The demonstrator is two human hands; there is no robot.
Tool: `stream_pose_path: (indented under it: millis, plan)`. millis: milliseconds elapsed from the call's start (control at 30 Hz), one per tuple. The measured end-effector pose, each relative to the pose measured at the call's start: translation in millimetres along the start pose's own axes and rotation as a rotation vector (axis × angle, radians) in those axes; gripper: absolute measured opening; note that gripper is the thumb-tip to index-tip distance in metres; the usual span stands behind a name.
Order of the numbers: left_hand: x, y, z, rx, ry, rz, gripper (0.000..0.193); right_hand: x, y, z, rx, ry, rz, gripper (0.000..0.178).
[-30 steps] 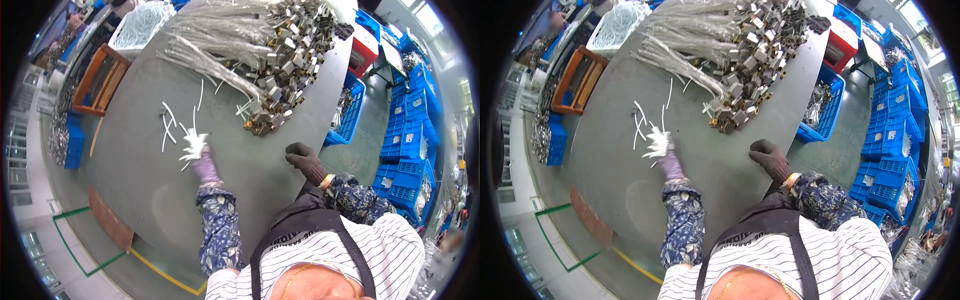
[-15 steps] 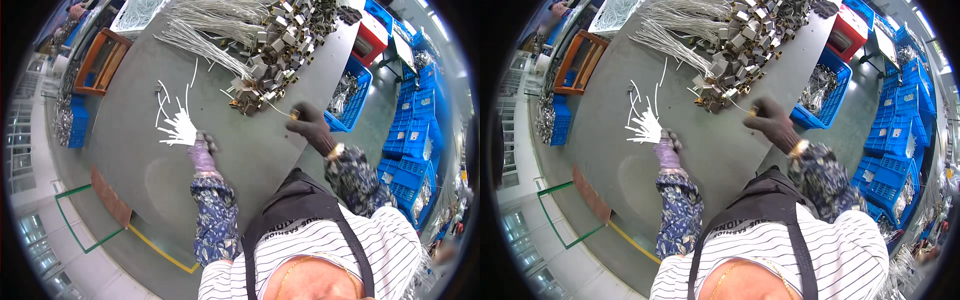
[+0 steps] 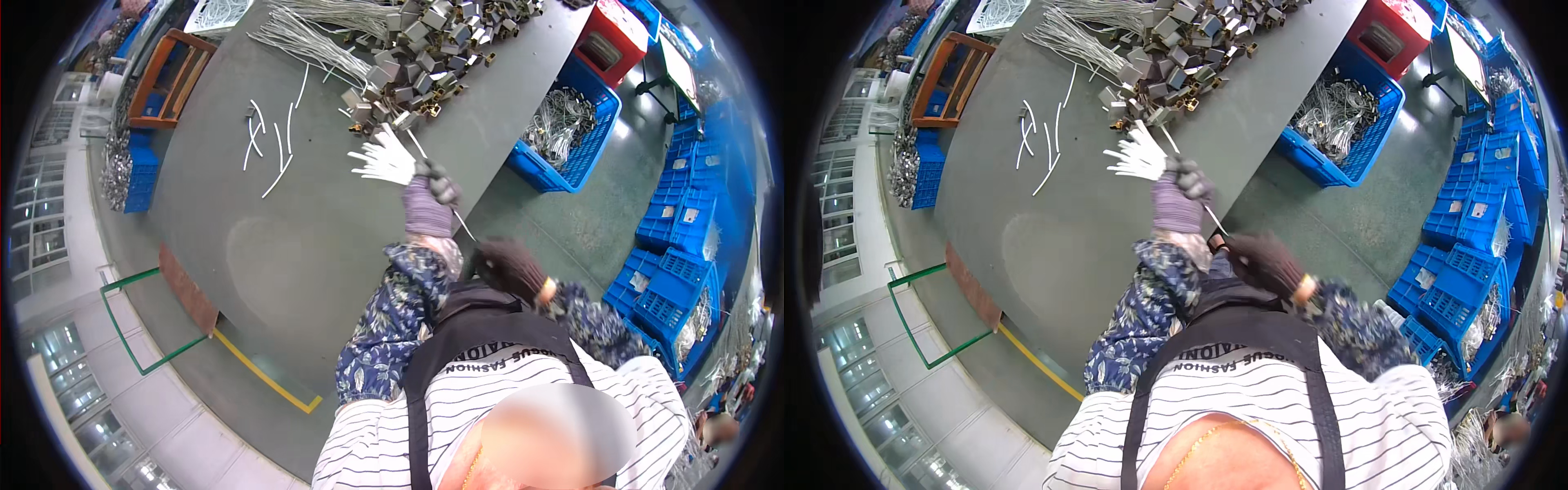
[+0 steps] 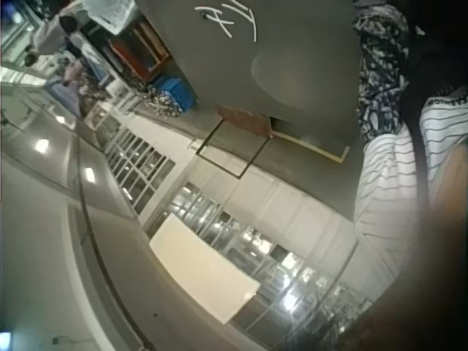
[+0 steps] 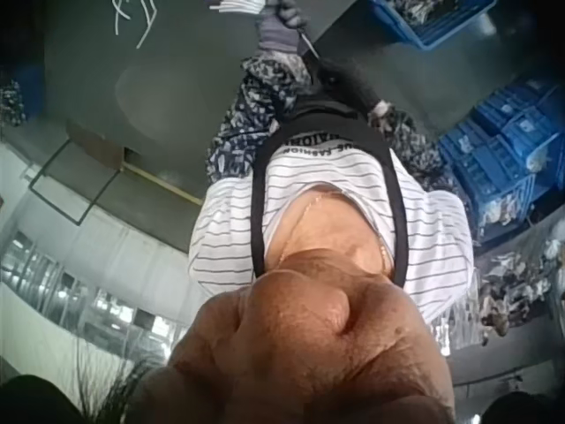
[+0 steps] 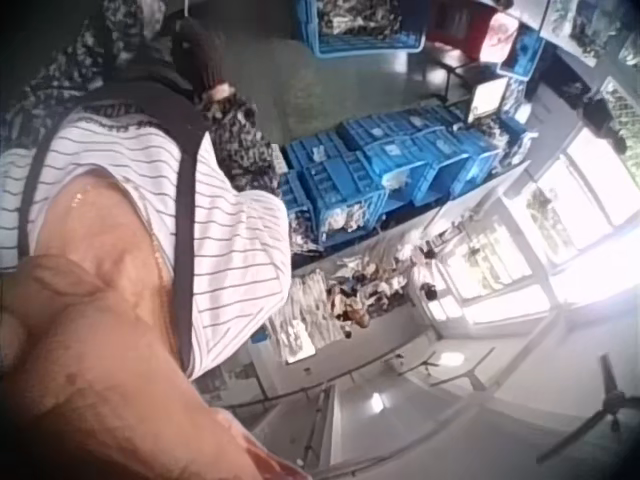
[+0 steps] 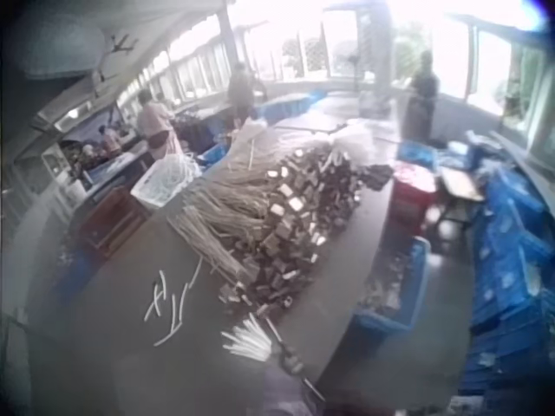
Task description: Sorting and bundling electronic wire harnesses at an assembly station.
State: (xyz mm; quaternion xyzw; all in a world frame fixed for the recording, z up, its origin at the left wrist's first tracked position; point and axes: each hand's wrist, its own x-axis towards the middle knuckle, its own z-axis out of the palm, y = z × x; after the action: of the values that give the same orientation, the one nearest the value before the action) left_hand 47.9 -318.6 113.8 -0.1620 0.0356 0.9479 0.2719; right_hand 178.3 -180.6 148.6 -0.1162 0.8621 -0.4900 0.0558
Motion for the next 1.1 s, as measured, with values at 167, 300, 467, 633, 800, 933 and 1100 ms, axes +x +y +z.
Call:
stream_pose_path:
  millis: [167, 300, 467, 633, 800, 933, 1100]
  plan:
    - [-4, -51, -34, 0.462, 0.394, 0.136, 0.02, -131, 53, -23, 0.588, 0.127, 0.916, 0.012]
    - [4, -31, -31, 0.456, 0.146, 0.381, 0.024, -218, 75, -50, 0.643, 0.168, 1.288, 0.02]
    - [14, 23, -16, 0.525, 0.099, 0.48, 0.022, -275, 94, -53, 0.64, 0.215, 1.239, 0.023]
    - [1, 79, 13, 0.582, 0.083, 0.667, 0.028, -274, 111, -48, 0.6, 0.201, 1.152, 0.021]
    - [-17, 131, 54, 0.509, 0.054, 0.772, 0.032, -268, 106, -50, 0.64, 0.192, 1.075, 0.023]
    - [-30, 127, 67, 0.599, 0.194, 0.861, 0.035, -270, 108, -53, 0.587, 0.253, 1.102, 0.022]
    - [-42, 145, 65, 0.659, 0.048, 0.705, 0.028, -273, 120, -60, 0.614, 0.218, 1.027, 0.02]
